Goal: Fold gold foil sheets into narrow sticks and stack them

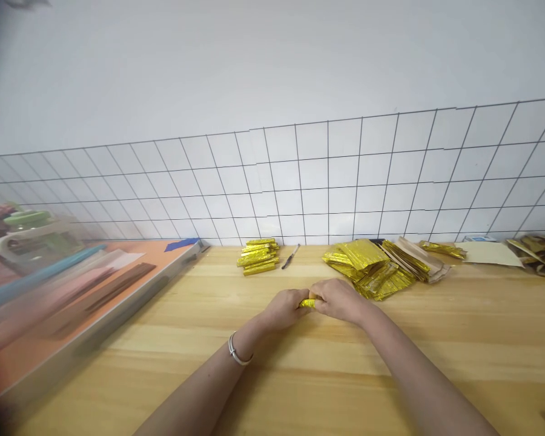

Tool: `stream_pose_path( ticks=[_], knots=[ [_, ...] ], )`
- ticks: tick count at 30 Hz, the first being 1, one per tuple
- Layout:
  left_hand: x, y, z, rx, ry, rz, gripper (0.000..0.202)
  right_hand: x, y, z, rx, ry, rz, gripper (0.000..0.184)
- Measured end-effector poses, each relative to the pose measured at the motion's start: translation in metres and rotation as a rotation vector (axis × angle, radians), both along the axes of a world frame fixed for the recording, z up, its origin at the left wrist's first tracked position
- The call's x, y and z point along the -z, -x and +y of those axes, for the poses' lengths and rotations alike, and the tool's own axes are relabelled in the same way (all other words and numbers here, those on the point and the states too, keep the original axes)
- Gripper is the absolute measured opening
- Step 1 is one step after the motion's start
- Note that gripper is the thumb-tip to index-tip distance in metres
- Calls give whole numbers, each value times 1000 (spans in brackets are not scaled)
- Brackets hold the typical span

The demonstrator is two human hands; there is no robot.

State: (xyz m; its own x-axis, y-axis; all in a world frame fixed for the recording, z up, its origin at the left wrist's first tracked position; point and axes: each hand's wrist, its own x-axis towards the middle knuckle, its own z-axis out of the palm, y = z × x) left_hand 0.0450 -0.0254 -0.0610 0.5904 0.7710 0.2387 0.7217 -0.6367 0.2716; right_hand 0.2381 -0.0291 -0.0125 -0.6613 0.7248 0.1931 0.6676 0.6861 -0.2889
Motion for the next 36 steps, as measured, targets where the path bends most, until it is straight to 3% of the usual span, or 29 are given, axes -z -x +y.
stream_pose_path(
  ticks=[13,19,25,28,32,34,36],
  knots=[
    [-3,2,-1,30,32,-11,28,-4,3,-3,1,42,19,8],
    [0,3,3,-27,19,-62,26,-6,-1,0,-9,118,90,20],
    [-1,3,6,-168,-17,-206,14,-3,3,0,21,324,398,42],
    [-3,1,5,-196,-33,-284,15,-2,17,-6,78,223,474,51],
    [-9,-3,1,-192,-34,-356,19,-5,31,-14,124,26,518,40],
    [-15,-5,-2,-139,-16,-403,21,-8,31,-16,140,-16,529,34],
    [-21,-5,-5,-3,58,-520,28,-11,27,-16,155,-37,537,31]
  ],
)
